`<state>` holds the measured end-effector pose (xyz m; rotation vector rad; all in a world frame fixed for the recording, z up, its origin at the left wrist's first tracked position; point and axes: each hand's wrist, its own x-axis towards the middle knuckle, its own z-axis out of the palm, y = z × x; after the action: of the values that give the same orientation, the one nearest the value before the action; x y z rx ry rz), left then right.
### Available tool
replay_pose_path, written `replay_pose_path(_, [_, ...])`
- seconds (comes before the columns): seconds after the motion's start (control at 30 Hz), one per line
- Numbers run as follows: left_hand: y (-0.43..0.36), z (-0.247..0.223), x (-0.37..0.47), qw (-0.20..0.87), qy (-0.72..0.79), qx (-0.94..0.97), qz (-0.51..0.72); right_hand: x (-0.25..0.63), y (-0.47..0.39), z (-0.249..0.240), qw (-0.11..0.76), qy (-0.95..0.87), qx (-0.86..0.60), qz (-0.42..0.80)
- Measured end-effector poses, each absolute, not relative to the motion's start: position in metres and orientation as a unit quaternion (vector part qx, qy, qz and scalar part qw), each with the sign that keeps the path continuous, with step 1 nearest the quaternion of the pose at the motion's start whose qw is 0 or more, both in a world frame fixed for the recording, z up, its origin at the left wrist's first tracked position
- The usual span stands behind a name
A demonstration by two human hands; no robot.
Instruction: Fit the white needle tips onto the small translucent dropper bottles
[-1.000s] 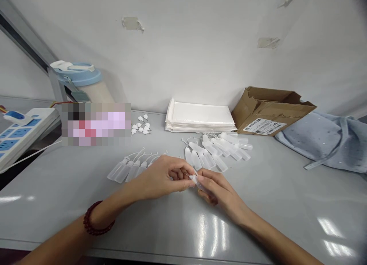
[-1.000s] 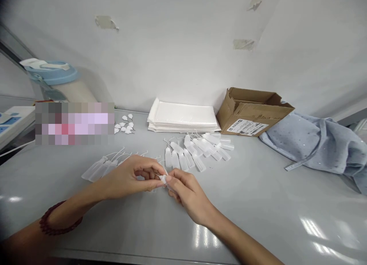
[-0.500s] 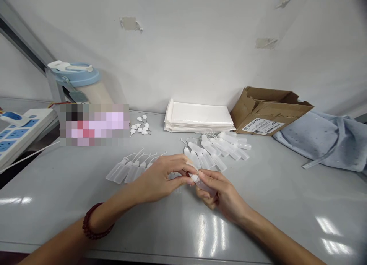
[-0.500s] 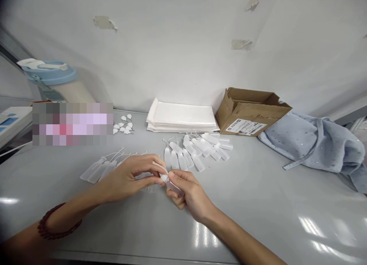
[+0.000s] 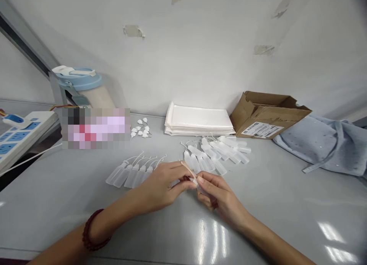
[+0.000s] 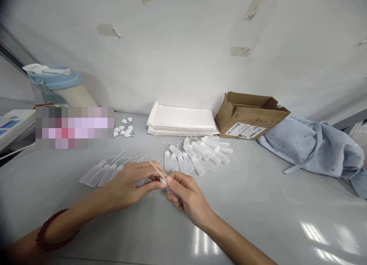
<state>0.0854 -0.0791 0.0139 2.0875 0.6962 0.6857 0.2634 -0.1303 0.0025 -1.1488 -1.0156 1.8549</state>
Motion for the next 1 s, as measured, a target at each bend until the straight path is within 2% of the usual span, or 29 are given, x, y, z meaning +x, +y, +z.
replay_pose_path(0.13, [-0.079,0.011,0.085,0.36,0.231,0.853,0.3,0.265,-0.129,0.001,0.354,-0.375,-0.446,0.731])
replay_pose_path(0.3, [-0.077,0.018,0.085,0.409,0.29,0.824,0.262,0.265,-0.129,0.004,0.35,-0.383,-0.44,0.733])
replay_pose_path(0.6, [-0.08,0.022,0.088,0.431,0.334,0.806,0.23,0.26,-0.135,0.006,0.354,-0.475,-0.475,0.651])
replay_pose_path(0.87, [-0.085,0.01,0.088,0.438,0.287,0.8,0.291,0.262,-0.134,-0.001,0.313,-0.362,-0.445,0.757])
replay_pose_path(1.0, [-0.087,0.013,0.088,0.441,0.301,0.795,0.288,0.263,-0.132,0.001,0.322,-0.399,-0.441,0.737])
